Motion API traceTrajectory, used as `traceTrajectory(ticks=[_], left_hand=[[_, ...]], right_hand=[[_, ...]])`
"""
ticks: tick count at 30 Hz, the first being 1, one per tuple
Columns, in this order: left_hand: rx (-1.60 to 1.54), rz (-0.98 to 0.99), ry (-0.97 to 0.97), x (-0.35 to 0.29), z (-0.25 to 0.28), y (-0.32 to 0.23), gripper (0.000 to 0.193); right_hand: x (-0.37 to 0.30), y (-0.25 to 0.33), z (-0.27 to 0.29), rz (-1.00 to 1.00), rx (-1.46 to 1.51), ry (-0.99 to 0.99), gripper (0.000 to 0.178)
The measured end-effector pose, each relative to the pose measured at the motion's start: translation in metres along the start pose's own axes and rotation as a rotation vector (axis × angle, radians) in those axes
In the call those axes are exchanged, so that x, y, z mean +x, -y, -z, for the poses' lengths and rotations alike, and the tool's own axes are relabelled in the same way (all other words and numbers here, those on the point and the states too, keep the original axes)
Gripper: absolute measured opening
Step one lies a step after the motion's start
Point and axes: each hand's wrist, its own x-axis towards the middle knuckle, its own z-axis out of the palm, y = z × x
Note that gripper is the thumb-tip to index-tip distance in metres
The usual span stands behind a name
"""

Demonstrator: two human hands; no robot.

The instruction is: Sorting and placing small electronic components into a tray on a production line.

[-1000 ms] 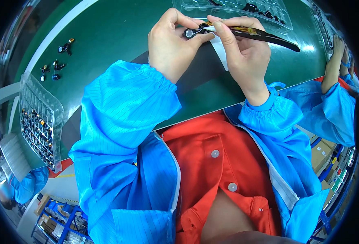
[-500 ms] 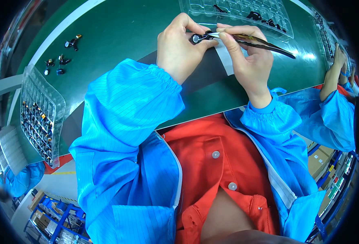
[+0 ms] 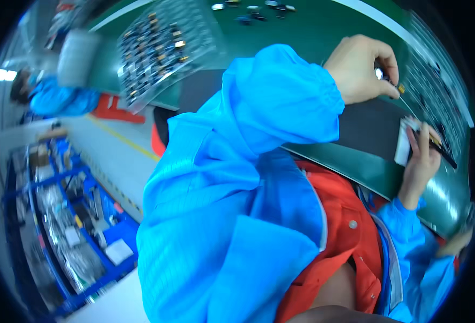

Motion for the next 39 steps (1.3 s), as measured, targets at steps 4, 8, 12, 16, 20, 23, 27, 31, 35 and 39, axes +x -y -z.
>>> traceTrajectory(ticks=[4,8,12,16,20,23,27,31,35,39], left_hand=[[0.251,-0.090,-0.287,-0.022,0.096,0.012,0.011],[0.824,0.243,-0.408,-0.078,0.232,0.034,0.021],[0.806,0.377,-0.460,-0.102,0.304,0.074,0.018],[0.609,0.346,-0.276,-0.105,0.310,0.091,0.016],[0.836,0.356,-0.096,-0.092,0.309,0.083,0.017],[0.970,0.486,-0.121,-0.087,0.326,0.094,0.016],[0.986,0.213,-0.055,-0.050,0.328,0.069,0.011],[0.615,0.102,0.176,0.048,0.175,-0.010,0.022],[0.664,-0.213,0.402,0.115,0.032,-0.026,0.026],[0.733,-0.503,0.372,0.164,-0.061,0.006,0.028]], right_hand=[[0.006,-0.006,0.003,-0.041,-0.028,0.039,0.024],[0.005,-0.005,-0.007,-0.057,-0.028,0.046,0.022],[0.002,-0.009,-0.006,-0.040,-0.037,0.054,0.020],[0.000,-0.007,-0.007,-0.019,-0.067,0.041,0.019],[-0.002,0.002,-0.008,-0.024,-0.067,0.038,0.018],[0.004,0.003,-0.011,-0.040,-0.144,0.067,0.019],[0.007,0.001,-0.013,-0.006,-0.127,0.082,0.018],[0.002,0.001,-0.018,0.002,-0.015,0.039,0.016],[-0.004,0.001,-0.013,-0.031,-0.009,0.022,0.014],[-0.004,0.000,-0.014,-0.008,-0.029,0.038,0.014]])
